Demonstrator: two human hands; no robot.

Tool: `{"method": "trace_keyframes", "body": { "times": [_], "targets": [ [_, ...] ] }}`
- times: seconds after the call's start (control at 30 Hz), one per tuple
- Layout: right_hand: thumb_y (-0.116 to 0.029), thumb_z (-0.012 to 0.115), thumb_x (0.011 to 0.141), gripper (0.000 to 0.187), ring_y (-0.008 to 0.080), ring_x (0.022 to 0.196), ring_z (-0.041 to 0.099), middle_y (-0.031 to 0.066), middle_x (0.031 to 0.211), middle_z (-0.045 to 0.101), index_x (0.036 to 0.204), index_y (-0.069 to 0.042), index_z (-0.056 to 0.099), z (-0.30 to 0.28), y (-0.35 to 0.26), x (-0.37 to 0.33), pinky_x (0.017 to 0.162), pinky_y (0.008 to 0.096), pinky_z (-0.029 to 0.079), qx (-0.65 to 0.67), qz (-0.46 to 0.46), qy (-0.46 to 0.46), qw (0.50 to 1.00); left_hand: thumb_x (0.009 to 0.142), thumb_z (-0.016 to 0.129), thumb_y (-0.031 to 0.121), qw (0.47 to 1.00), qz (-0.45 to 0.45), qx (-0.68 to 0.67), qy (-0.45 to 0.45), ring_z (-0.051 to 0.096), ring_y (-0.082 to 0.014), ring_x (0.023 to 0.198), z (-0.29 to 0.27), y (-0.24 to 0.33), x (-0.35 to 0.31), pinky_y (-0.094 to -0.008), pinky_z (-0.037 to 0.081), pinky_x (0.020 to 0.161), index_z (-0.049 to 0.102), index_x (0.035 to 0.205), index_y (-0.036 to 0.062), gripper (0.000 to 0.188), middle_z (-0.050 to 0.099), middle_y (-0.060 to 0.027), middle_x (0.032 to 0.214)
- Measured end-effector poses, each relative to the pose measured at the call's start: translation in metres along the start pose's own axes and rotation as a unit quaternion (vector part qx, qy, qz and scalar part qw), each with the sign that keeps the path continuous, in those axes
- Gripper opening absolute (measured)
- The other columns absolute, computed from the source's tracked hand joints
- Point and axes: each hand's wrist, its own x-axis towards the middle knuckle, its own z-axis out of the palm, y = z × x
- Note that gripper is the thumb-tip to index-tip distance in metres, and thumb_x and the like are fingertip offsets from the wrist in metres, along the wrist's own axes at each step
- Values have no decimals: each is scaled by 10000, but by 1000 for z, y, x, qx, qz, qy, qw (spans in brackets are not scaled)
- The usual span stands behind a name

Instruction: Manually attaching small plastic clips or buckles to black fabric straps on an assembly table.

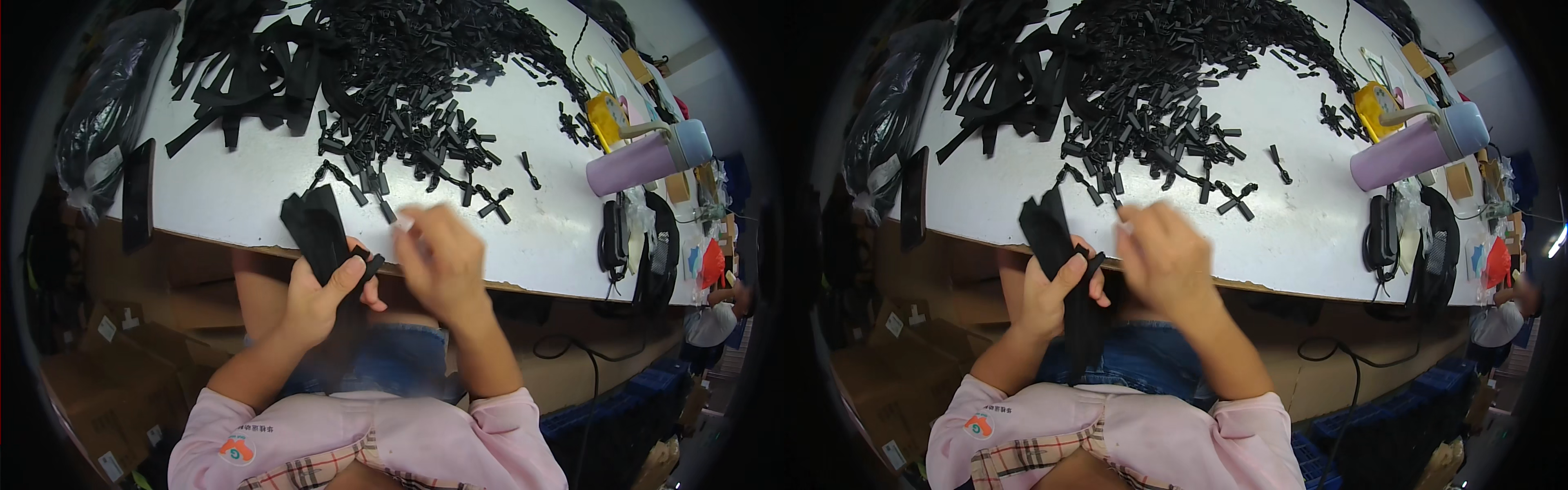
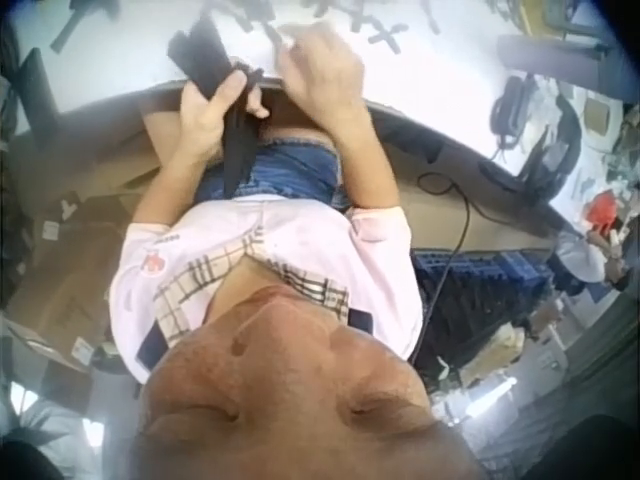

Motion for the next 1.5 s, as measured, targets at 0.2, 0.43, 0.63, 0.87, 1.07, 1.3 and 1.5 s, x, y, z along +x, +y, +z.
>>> {"method": "trace_keyframes", "body": {
  "times": [0.2,0.43,0.63,0.87,1.07,1.3,1.5],
  "targets": [
    [-129,546,713,113,279,520,538,120,672,506,725,-40,477,-7,21,27,442,369,434,-242,60,-72,966,827,510,174,997,-26,-51,42,522,-131,580,6,-1,-1,-267,492,540,440,960,-10,238,502,-78,791],
    [-94,523,708,117,309,500,540,140,614,512,705,-8,444,-10,31,23,454,379,447,-229,68,-92,967,825,517,213,994,-4,101,36,469,-74,494,3,2,-3,-191,408,434,476,931,18,226,480,-25,757],
    [-89,523,699,100,301,495,530,125,589,511,705,-23,448,-18,28,23,444,379,431,-229,34,-96,968,825,508,193,987,30,155,33,436,-50,639,1,-1,-2,-185,380,558,505,912,15,198,479,-6,770],
    [-117,549,687,97,260,532,531,94,659,524,693,-45,484,-26,32,23,455,363,432,-222,91,-119,964,812,493,138,990,20,138,19,428,-71,759,6,-2,-1,-213,357,702,512,923,10,171,488,-3,816],
    [-184,627,675,229,208,683,504,54,860,527,881,-95,581,-27,23,6,532,290,422,-256,-4,-40,966,806,493,132,986,18,158,41,423,-72,748,3,-1,0,-213,357,698,516,917,7,169,485,-4,814],
    [-70,631,647,173,197,653,507,82,801,524,808,-39,577,-17,38,-1,539,268,438,-188,-31,52,980,812,498,140,985,33,168,29,424,-61,736,7,-2,1,-201,355,685,517,910,6,167,487,6,800],
    [40,584,675,113,100,547,518,77,736,550,780,0,569,-18,5,-11,480,197,417,171,118,18,978,780,580,120,983,39,175,48,470,-52,712,7,-2,-2,-191,388,647,539,898,5,169,530,-1,791]
  ]
}}
